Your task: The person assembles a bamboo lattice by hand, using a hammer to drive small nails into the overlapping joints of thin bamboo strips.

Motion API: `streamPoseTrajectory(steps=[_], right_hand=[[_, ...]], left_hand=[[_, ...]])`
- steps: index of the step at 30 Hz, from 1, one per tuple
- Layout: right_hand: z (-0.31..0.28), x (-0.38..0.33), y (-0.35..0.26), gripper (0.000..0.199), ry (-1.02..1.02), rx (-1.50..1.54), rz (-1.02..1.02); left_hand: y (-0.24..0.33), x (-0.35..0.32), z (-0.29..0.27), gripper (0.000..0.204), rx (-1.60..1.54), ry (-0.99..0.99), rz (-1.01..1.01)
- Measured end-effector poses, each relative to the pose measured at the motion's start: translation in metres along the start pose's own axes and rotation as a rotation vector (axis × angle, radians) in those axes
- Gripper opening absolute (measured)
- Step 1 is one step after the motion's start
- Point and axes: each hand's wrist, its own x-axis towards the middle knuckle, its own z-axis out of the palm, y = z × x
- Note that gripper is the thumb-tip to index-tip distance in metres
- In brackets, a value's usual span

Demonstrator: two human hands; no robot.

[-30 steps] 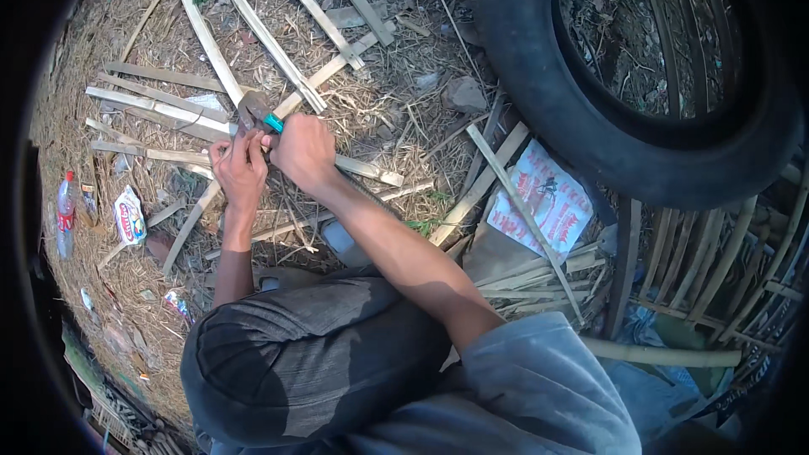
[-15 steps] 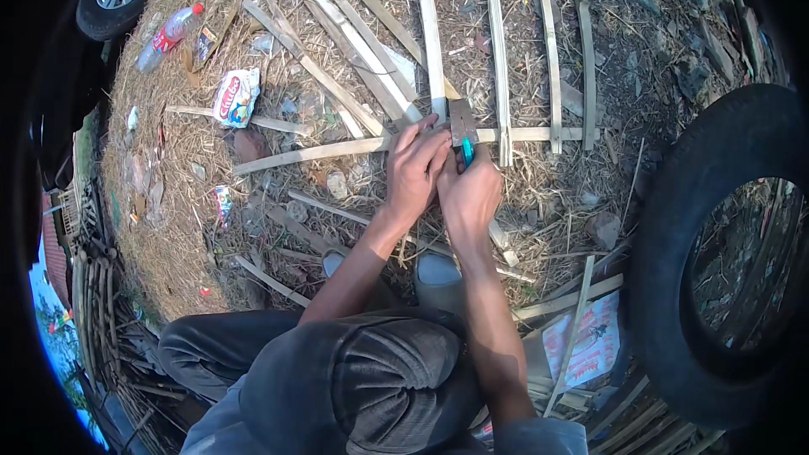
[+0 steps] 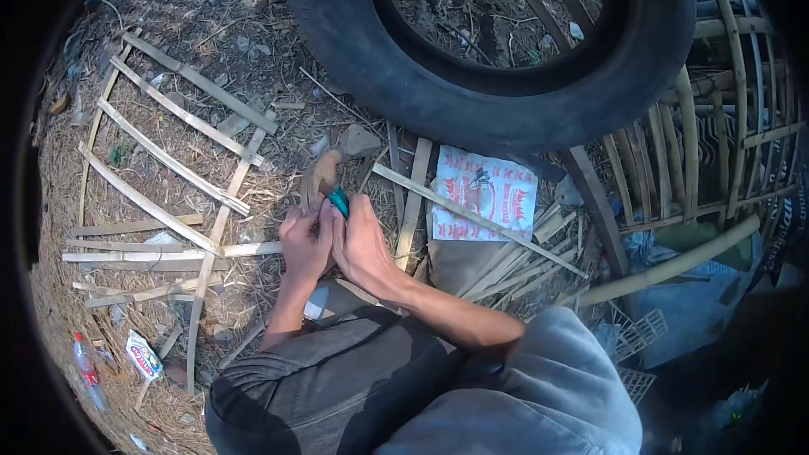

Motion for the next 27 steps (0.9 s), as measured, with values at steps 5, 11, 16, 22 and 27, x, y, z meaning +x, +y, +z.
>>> streamPoseTrajectory(steps=[5,11,16,22,27], right_hand=[[-0.087,-0.066,0.083,0.028,0.262,-0.217,0.346],[-0.121,-0.068,0.099,0.039,0.221,-0.187,0.354],[-0.141,-0.044,0.135,0.027,0.456,0.076,0.536],[-0.151,-0.011,0.232,0.03,0.53,-0.542,0.493],[-0.151,0.003,0.226,0.025,0.439,-0.67,0.668]], left_hand=[[0.05,-0.021,0.116,0.024,-0.446,-0.582,-0.366],[0.058,-0.037,0.197,0.038,-0.613,-0.338,-0.664],[0.057,-0.038,0.2,0.039,-0.783,-0.274,-1.002],[0.038,-0.044,0.198,0.032,-0.587,-0.141,-0.857],[0.044,-0.045,0.197,0.024,-0.494,-0.059,-0.76]])
